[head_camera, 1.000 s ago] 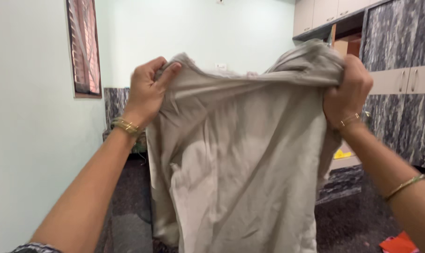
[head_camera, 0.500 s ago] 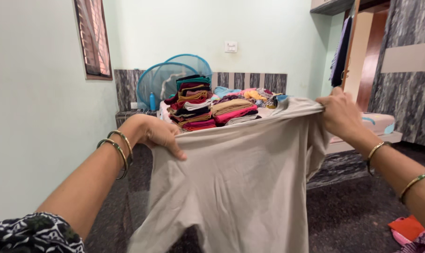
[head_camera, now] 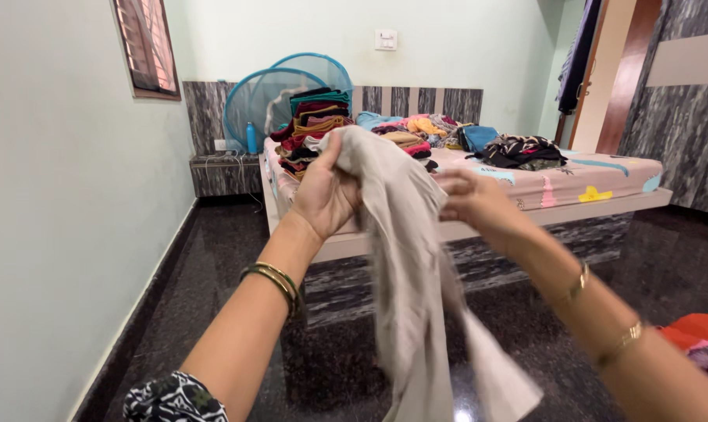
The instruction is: The person folds a dark blue garment and a light-colored garment on a polished floor, smoothing and aligning the fabric by hand. The folded items are placed into a growing stack of clothes.
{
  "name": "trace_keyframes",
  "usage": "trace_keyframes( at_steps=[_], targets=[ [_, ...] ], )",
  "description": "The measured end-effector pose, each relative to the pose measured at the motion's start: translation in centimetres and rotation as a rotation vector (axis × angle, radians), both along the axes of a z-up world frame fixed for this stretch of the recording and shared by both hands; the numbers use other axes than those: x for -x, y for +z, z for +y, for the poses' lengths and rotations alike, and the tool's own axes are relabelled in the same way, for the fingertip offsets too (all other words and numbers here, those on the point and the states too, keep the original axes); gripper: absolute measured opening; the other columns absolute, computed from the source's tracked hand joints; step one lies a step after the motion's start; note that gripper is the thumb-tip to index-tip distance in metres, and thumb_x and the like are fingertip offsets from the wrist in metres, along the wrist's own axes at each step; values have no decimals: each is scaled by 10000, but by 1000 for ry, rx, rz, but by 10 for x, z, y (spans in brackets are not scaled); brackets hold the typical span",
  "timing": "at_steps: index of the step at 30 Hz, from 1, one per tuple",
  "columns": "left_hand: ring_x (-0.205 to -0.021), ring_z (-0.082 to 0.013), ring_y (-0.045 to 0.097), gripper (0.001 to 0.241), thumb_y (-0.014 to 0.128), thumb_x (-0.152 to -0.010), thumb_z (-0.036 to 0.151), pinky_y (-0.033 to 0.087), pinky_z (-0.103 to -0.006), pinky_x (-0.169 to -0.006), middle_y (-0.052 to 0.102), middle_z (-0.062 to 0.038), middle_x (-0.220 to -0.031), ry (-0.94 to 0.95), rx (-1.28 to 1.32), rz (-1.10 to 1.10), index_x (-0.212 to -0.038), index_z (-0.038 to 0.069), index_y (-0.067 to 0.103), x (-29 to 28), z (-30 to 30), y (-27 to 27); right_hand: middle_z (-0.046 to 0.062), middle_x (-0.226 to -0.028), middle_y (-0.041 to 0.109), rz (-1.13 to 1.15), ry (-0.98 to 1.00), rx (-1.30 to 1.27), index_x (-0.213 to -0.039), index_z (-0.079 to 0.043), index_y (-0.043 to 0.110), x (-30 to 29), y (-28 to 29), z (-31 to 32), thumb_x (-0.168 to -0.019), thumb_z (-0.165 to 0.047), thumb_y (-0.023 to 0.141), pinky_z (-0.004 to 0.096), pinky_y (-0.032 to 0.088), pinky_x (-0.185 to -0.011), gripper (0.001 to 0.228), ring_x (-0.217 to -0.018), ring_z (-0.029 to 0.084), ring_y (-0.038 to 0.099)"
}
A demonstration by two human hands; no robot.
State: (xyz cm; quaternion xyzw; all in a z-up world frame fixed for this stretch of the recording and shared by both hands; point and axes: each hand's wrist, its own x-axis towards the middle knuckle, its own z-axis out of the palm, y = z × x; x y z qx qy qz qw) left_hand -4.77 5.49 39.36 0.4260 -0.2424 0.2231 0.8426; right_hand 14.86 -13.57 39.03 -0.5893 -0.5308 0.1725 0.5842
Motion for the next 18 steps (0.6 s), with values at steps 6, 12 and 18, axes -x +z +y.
trace_keyframes(
  at_steps=[6, 12, 18],
  targets=[
    [-1050, -264, 730, 599, 346, -1104, 527, 626, -401, -864, 649, -166, -1290, -13, 24, 33, -1372, 16, 505, -31, -6, -10, 79, -1081, 753, 239, 221, -3, -1145, -80, 689, 57, -90, -23, -788, -34, 731, 354, 575, -938, 362, -998, 174, 712],
    [-942, -256, 719, 456, 459, -1020, 491, 616, -439, -843, 719, -113, -1091, 242, 32, 303, -1146, 95, 646, -43, 29, -34, 73, -1021, 771, 309, -17, -60, -1133, -30, 724, 80, -93, -5, -900, -144, 666, 338, 563, -796, 266, -879, 156, 704],
    [-958, -215, 755, 433, 727, -778, 204, 570, -395, -884, 799, -65, -1028, 1184, -978, 671, -1181, 48, 746, 36, 56, -46, 35, -873, 739, 268, 92, 119, -981, -5, 758, 83, -89, 5, -938, -206, 707, 267, 535, -667, 211, -740, 91, 654]
  ],
)
